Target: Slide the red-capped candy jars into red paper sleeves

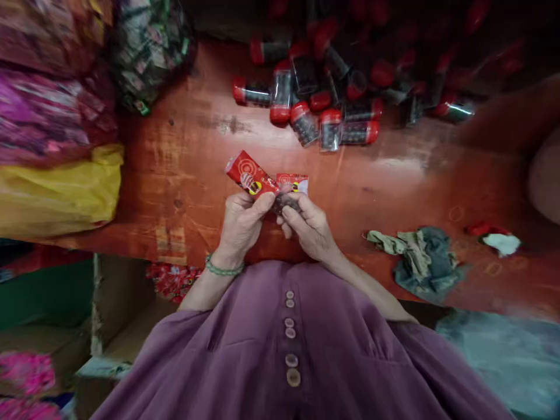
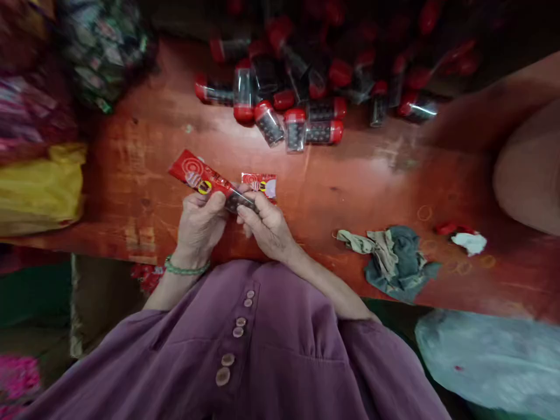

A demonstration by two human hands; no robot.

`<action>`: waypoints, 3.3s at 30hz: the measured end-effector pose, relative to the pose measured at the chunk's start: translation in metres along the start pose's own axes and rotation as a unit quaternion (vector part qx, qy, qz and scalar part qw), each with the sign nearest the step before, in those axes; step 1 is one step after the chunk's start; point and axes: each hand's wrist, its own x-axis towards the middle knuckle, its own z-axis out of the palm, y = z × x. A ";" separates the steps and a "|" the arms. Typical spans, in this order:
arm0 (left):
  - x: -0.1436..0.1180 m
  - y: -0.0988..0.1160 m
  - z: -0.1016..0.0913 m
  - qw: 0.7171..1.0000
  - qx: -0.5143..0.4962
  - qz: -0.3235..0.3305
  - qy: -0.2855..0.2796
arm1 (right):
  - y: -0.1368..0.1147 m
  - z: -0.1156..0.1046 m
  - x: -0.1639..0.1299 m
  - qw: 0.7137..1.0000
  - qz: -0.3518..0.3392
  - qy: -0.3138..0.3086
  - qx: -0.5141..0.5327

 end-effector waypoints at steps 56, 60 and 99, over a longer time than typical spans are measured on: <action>-0.002 0.018 -0.003 0.986 0.134 0.068 0.073 | 0.013 -0.010 0.008 0.949 0.102 -0.110 0.277; -0.002 0.020 -0.003 0.992 0.107 0.051 0.046 | 0.017 -0.011 0.005 0.960 0.076 -0.093 0.254; 0.003 0.011 0.036 0.989 0.143 -0.028 0.008 | -0.003 -0.021 -0.017 0.997 -0.007 0.017 -0.077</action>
